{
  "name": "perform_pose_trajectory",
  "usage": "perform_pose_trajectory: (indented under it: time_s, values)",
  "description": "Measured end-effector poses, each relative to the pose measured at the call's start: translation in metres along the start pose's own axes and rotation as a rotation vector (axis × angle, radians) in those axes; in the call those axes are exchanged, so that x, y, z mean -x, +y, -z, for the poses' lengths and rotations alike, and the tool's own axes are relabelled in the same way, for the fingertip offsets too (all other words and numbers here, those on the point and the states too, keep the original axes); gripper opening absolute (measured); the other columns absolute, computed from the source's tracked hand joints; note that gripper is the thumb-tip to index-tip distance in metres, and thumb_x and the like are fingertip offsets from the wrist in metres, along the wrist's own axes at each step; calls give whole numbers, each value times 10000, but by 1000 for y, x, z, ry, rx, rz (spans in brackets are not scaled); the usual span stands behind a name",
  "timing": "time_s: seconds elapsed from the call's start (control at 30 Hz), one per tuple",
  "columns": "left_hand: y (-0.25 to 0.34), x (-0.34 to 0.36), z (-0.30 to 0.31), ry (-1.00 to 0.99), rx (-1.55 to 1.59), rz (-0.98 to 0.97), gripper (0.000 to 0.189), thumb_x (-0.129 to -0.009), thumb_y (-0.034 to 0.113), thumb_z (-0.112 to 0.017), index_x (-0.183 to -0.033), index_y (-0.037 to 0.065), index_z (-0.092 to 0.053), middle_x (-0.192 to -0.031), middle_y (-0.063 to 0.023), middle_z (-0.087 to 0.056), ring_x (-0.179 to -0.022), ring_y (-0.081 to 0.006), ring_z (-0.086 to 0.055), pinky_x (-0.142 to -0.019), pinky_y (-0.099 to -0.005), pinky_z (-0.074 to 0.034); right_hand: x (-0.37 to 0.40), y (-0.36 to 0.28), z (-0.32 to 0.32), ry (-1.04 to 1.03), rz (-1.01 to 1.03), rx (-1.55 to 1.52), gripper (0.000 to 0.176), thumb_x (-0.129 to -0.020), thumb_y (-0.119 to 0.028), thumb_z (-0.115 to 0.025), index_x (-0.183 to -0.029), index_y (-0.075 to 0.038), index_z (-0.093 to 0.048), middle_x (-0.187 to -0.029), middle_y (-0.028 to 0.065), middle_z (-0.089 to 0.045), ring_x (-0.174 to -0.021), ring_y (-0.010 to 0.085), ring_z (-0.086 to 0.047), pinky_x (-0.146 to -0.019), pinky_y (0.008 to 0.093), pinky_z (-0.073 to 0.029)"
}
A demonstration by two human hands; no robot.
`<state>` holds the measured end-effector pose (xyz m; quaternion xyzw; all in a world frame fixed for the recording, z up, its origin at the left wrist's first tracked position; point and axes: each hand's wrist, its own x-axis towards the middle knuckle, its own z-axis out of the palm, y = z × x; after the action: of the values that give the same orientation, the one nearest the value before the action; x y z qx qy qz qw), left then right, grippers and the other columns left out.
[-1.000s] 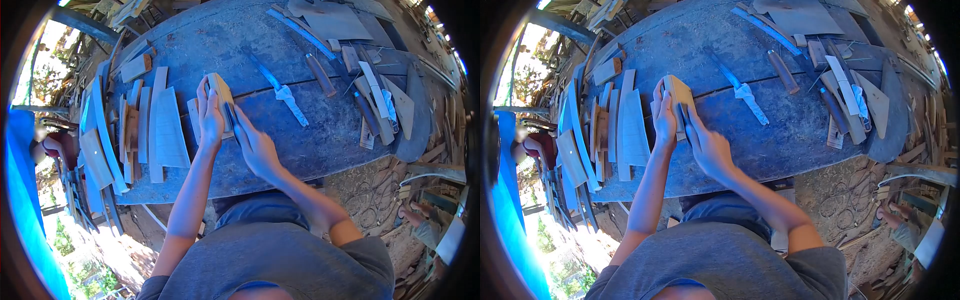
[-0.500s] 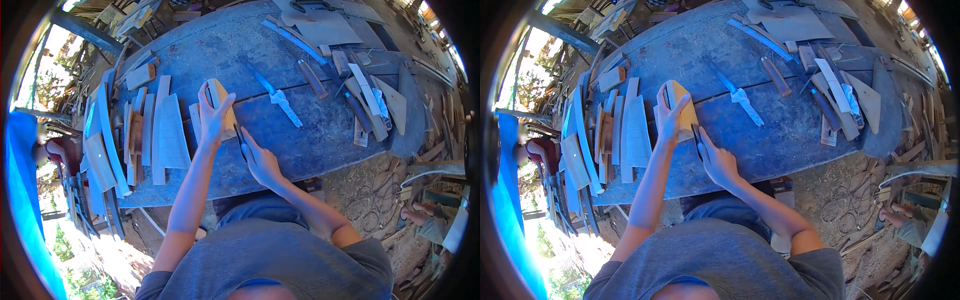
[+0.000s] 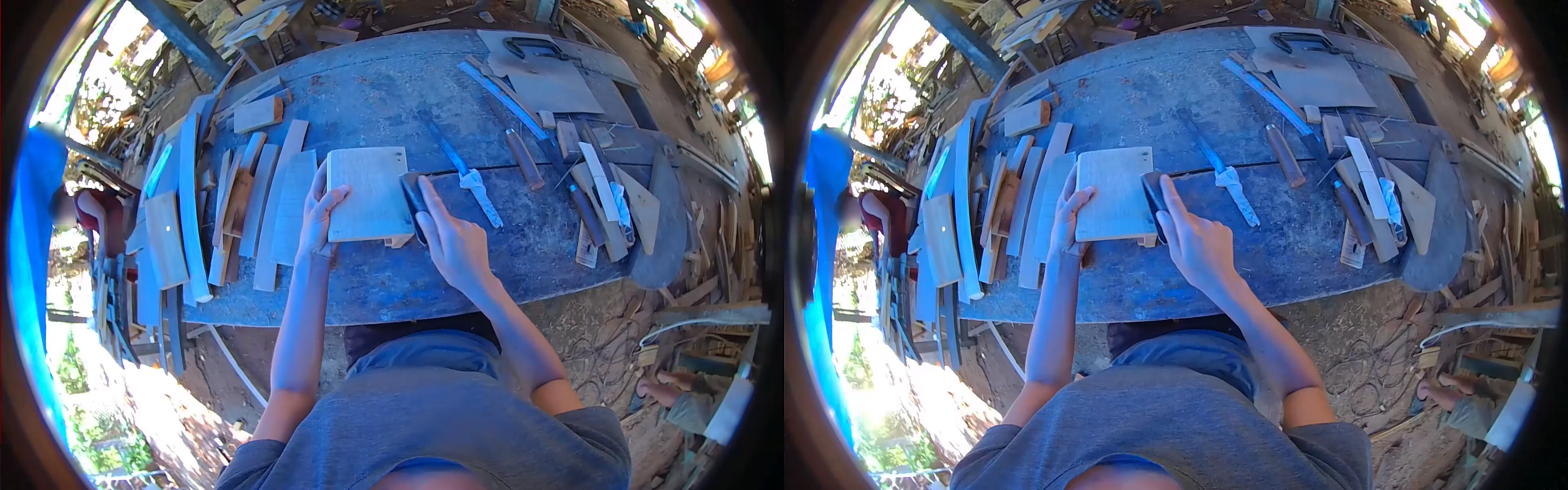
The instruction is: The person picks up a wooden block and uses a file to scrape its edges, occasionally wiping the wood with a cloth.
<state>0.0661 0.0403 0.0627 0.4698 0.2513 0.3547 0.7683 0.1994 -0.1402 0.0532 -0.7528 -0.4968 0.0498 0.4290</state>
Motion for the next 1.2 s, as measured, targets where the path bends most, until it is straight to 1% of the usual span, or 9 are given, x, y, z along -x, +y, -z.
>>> perform_pose_trajectory:
  time_s: [0.13, 0.2, 0.3, 0.63, 0.83, 1.03, 1.1, 1.13, 1.2]
  values:
    - [22, 2, -5, 129, -341, 109, 778, -846, 250, -720, -1479, 50, -314, -1265, -187, -559, -1057, -276, -639, -902, -367, -535, -6, -14, -6, -55, 148, 272, 535, -978, -246, -539, -1471, -95, -398, -576, 70, -600, -419, 231, -576, -404, 364, -437]
    - [24, -2, -4, 83, -806, 47, 834, -866, 413, -702, -1499, 72, -280, -1264, -219, -574, -1049, -304, -648, -902, -386, -525, 0, -27, -2, -102, 138, 346, 547, -964, -230, -561, -1470, -98, -402, -601, 80, -618, -433, 238, -582, -412, 364, -438]
    - [20, -12, 4, 8, -963, 54, 839, -874, 505, -663, -1498, 79, -296, -1280, -245, -574, -1098, -339, -628, -920, -419, -508, 0, -37, 7, -150, 187, 400, 548, -938, -233, -596, -1445, -91, -443, -566, 71, -607, -404, 228, -571, -397, 343, -429]
    - [-5, -12, 23, 66, -863, -39, 810, -898, 509, -631, -1497, 59, -324, -1325, -254, -541, -1170, -328, -586, -973, -419, -474, -72, -26, -23, 18, 206, 455, 445, -928, -271, -586, -1349, -141, -524, -565, 90, -621, -437, 263, -616, -395, 397, -463]
    - [-1, -6, 16, 58, -778, 46, 749, -918, 446, -632, -1491, 65, -336, -1312, -231, -553, -1137, -274, -599, -946, -386, -489, -9, -52, 9, -318, 179, 446, 510, -939, -259, -573, -1424, -135, -475, -585, 94, -628, -469, 298, -613, -450, 422, -476]
    - [-11, 7, 12, 58, -564, 95, 655, -970, 326, -589, -1500, 72, -300, -1293, -167, -564, -1104, -215, -603, -919, -340, -500, -86, 11, -20, -154, 13, 246, 471, -994, -294, -506, -1422, -103, -468, -780, 143, -703, -707, 284, -707, -622, 405, -535]
    - [-35, 14, 20, 177, -307, 49, 619, -992, 291, -556, -1503, 74, -283, -1317, -141, -541, -1151, -190, -570, -963, -326, -470, -86, 26, -41, -45, -46, -412, 467, -1023, -301, -456, -1438, -88, -440, -1140, 198, -674, -1035, 311, -668, -862, 373, -502]
    - [-38, 23, 16, 207, -306, 70, 614, -1012, 300, -514, -1511, 60, -248, -1389, -132, -469, -1259, -188, -478, -1056, -327, -383, -76, 27, -39, -155, -256, -570, 464, -1029, -298, -440, -1440, -83, -433, -1360, 220, -546, -1206, 311, -578, -970, 351, -442]
    - [-58, 24, 22, 219, -286, 45, 610, -1023, 308, -481, -1515, 53, -225, -1421, -135, -428, -1300, -197, -426, -1089, -341, -335, -56, 32, -46, -154, -180, -492, 462, -1029, -301, -442, -1440, -91, -434, -1327, 222, -570, -1189, 321, -589, -958, 363, -448]
